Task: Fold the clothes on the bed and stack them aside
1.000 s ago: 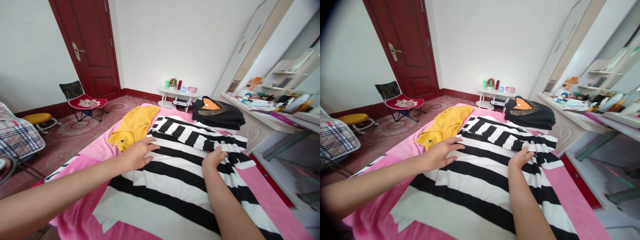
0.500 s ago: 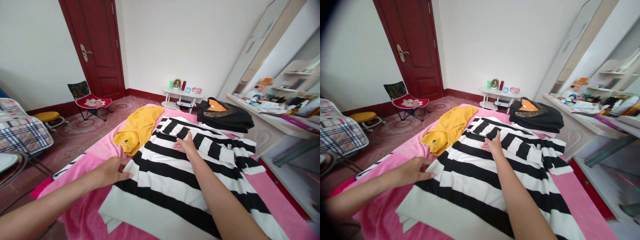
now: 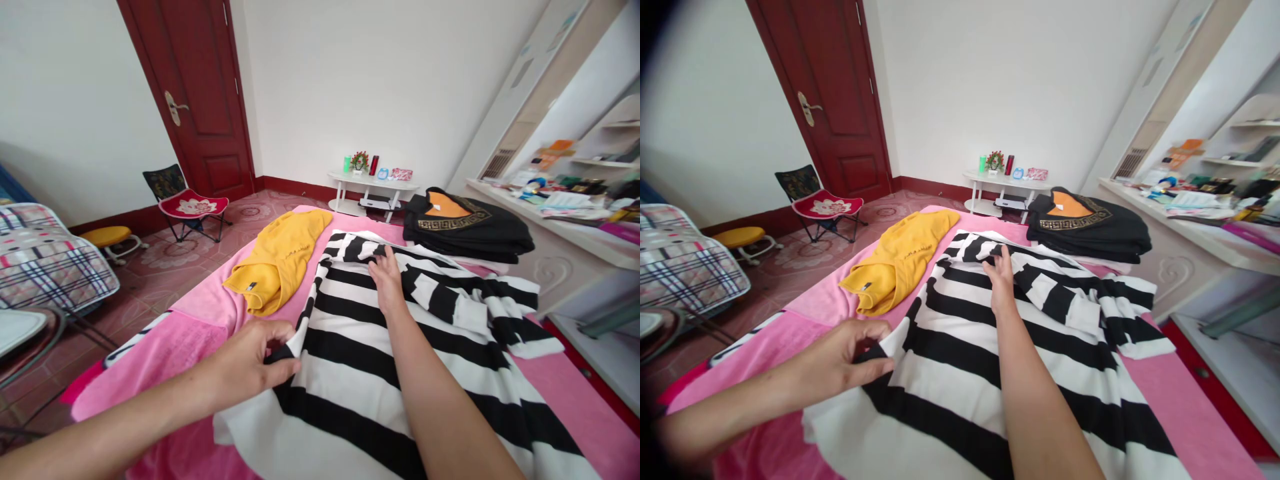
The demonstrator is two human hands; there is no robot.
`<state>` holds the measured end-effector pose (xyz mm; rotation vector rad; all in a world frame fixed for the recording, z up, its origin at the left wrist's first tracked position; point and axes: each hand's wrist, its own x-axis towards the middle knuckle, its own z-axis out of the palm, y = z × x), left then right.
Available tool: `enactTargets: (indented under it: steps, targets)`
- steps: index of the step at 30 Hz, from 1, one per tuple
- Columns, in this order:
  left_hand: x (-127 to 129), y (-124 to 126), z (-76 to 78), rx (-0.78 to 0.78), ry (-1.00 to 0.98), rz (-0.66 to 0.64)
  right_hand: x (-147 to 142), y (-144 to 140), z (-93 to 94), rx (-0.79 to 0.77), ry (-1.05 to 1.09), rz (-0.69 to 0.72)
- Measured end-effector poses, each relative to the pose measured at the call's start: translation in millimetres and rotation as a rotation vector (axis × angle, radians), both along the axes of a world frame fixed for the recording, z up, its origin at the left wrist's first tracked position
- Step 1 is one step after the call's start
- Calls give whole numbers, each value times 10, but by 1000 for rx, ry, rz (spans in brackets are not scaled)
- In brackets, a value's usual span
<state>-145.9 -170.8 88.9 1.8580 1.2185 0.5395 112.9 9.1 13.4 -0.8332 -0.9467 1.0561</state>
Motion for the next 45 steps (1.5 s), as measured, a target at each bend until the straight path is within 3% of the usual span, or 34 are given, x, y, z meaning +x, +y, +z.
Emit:
enactTargets:
  steps: [5, 13, 19, 26, 30, 34, 36, 40, 42, 45]
  targets:
    - [446, -27, 108, 18, 7, -110, 158, 15, 200, 72, -5, -2]
    - [836, 30, -4, 0, 43, -243, 405, -36, 319, 124, -125, -191]
    - [971, 10, -6, -34, 19, -245, 591, 56, 230, 130, -122, -341]
    - [1151, -16, -242, -103, 24, -348, 757, 158, 59, 45, 37, -501]
    - [1252, 17, -243, -219, -103, -393, 787, 154, 27, 44, -25, -549]
    - [1338, 209, -261, -508, -223, -628, 841, 174, -48, -81, -125, -719]
    - [1380, 430, -297, -358, -214, -581, 876, 191, -96, -115, -230, -799]
    - [1463, 1034, -417, 406, -58, -99, 900, 195, -157, -134, -381, -859]
    - [1508, 1292, -528, 536, 82, 16, 892, 179, -160, -173, -409, -861]
    - [1580, 1509, -740, 539, 333, 11, 877, 130, -125, -235, -480, -870]
